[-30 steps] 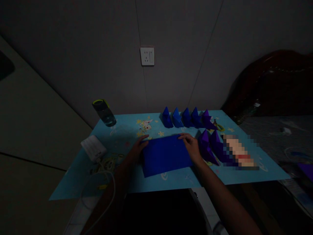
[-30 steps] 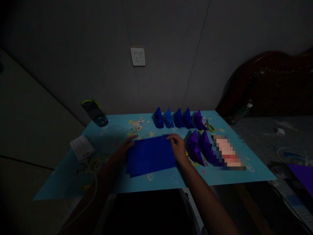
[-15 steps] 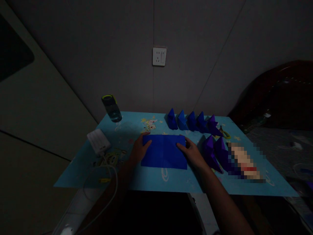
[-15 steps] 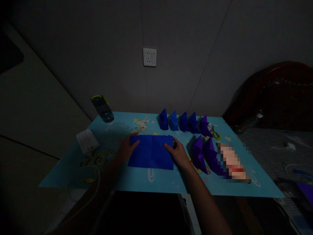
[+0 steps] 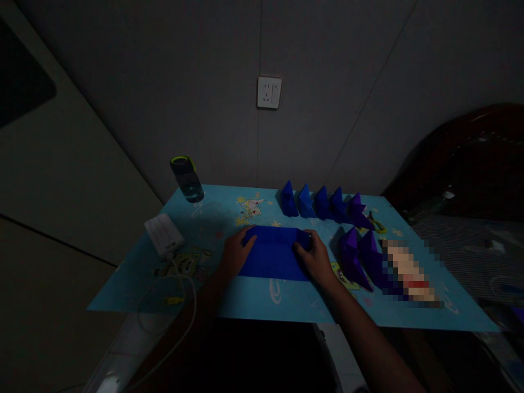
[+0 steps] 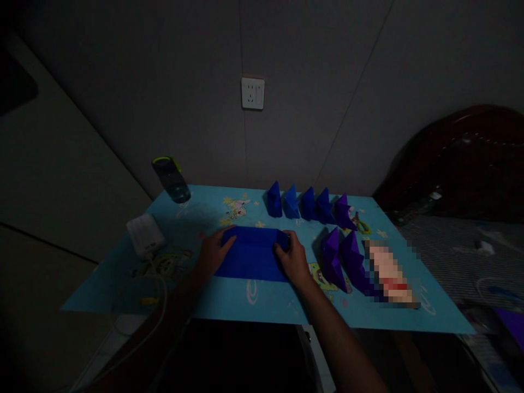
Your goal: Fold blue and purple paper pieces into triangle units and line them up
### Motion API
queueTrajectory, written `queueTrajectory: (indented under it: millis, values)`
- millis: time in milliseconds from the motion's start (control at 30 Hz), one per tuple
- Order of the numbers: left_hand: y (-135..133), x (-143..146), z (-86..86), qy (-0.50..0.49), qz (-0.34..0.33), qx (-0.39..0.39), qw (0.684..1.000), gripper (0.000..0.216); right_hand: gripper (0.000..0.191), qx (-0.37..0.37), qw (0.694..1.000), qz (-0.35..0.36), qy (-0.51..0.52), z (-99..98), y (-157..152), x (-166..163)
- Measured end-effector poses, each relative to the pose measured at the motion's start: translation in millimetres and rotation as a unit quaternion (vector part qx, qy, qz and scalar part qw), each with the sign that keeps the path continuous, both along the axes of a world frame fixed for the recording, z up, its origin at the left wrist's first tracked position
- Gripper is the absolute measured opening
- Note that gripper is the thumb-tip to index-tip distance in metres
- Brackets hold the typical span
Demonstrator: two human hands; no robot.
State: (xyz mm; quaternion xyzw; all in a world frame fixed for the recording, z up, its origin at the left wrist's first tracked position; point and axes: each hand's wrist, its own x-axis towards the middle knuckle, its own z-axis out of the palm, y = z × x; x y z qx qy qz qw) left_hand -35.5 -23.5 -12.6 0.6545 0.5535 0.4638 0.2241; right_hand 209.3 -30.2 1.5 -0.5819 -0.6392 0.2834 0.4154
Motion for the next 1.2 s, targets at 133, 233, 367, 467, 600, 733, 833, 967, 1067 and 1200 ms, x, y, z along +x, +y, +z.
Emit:
queueTrajectory:
  millis: [133,233,367,467,600,733,833,967,1067,1200]
  values:
    - [-1,3,-1.6,0.036,-0.062,0.029,0.997,0.030,0.045,-0.018,1.000,-0.012,-0.011,0.2,1,-3]
    - [-3,6,-0.8,0.054,-0.123,0.047,0.990,0.033,0.045,-0.016,0.999,-0.006,-0.030,-2.9,2,-4]
    - [-6,9,-0.8,0.092,-0.188,0.069,0.975,0.039,0.031,0.022,0.995,0.016,-0.100,-8.0,2,-4]
    - [-8,12,-3.0,0.146,-0.227,0.072,0.960,0.044,0.022,0.087,0.980,0.090,-0.153,-10.7,1,-5]
    - [-9,15,-4.6,0.205,-0.255,0.046,0.944,0.046,0.036,0.132,0.958,0.187,-0.174,-14.2,1,-7]
    - [-12,17,-1.8,0.222,-0.257,0.037,0.940,0.049,0.035,0.128,0.950,0.199,-0.206,-17.7,0,-7]
    - [-13,17,1.3,0.234,-0.259,0.039,0.936,0.049,0.030,0.132,0.941,0.207,-0.233,-17.8,-1,-7]
    - [-14,18,2.7,0.224,-0.255,0.041,0.940,0.048,0.026,0.143,0.936,0.204,-0.247,-16.3,-2,-8]
    - [-15,17,1.5,0.207,-0.253,0.041,0.944,0.048,0.028,0.147,0.939,0.196,-0.242,-15.8,-3,-8]
    - [-15,16,-1.2,0.192,-0.248,0.041,0.949,0.047,0.028,0.143,0.950,0.184,-0.205,-15.5,-3,-10]
